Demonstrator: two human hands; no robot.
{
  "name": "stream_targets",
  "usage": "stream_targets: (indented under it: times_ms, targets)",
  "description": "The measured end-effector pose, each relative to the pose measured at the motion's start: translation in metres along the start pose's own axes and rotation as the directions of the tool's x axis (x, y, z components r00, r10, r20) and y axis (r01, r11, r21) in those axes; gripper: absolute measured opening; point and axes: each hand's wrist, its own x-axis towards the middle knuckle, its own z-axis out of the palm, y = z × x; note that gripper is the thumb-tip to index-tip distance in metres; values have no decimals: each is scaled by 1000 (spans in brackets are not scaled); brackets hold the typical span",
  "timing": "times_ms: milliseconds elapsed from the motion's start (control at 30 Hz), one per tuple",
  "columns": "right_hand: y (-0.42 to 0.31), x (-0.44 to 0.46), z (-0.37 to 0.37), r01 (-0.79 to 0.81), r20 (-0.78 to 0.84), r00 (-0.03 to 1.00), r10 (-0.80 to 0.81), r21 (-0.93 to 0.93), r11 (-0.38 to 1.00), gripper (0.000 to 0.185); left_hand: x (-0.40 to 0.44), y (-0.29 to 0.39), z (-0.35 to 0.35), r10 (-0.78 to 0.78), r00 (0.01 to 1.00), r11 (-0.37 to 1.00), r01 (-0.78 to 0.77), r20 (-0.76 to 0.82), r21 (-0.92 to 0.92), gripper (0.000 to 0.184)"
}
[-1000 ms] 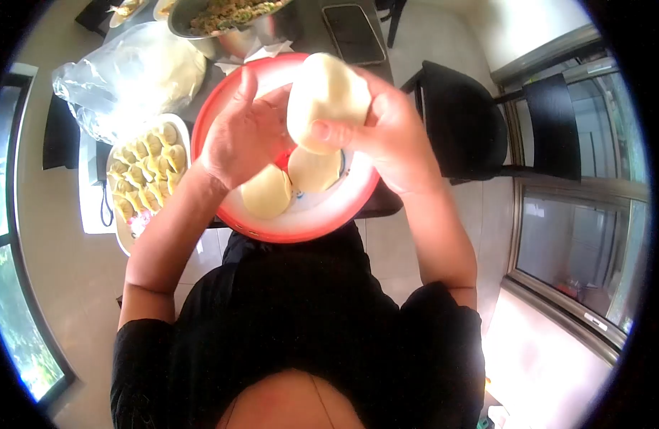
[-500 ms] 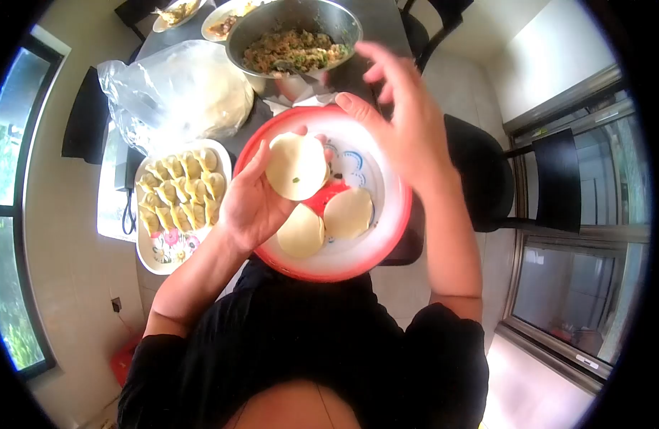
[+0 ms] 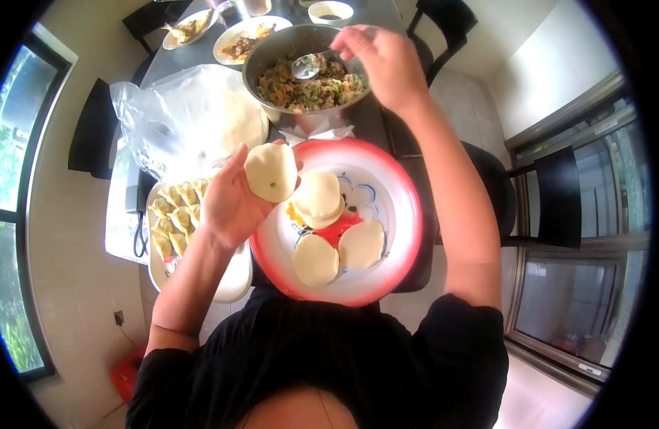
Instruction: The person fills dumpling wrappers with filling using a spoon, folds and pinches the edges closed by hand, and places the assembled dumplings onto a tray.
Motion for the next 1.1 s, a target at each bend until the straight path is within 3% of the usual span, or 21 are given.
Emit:
stream_targets:
  times_ms: [167,367,533,733,800,867,967,1100]
  targets:
    - [-6,-20,-8,-175,-74,977,201,264,949,37,9,2,-4,-28,999,999,27,-20,-19,50]
    - [-9,-43,-3,-95,-146,973,176,443,891,32,26,4,-3,-62,997,998,61,49,3,56]
    - [2,-52,-1,-142,-71,978,195,456,878,32,45,2,2,-82,995,995,85,53,-55,63]
    - [23,-47,6,-213,-30,969,246,412,886,36,47,3,10,-96,994,995,95,44,32,67]
    - [19,-48,9,-233,27,972,235,285,930,38,47,5,13,-87,995,996,85,47,35,69]
    - [10,-42,9,-183,-31,980,196,237,954,38,47,6,12,-90,994,996,89,53,26,70]
    - [11,-33,7,-92,-141,976,168,431,897,38,50,8,9,-106,991,994,105,77,16,73]
    - [15,-45,11,-253,-6,965,262,246,936,34,50,8,8,-109,989,994,107,98,23,74]
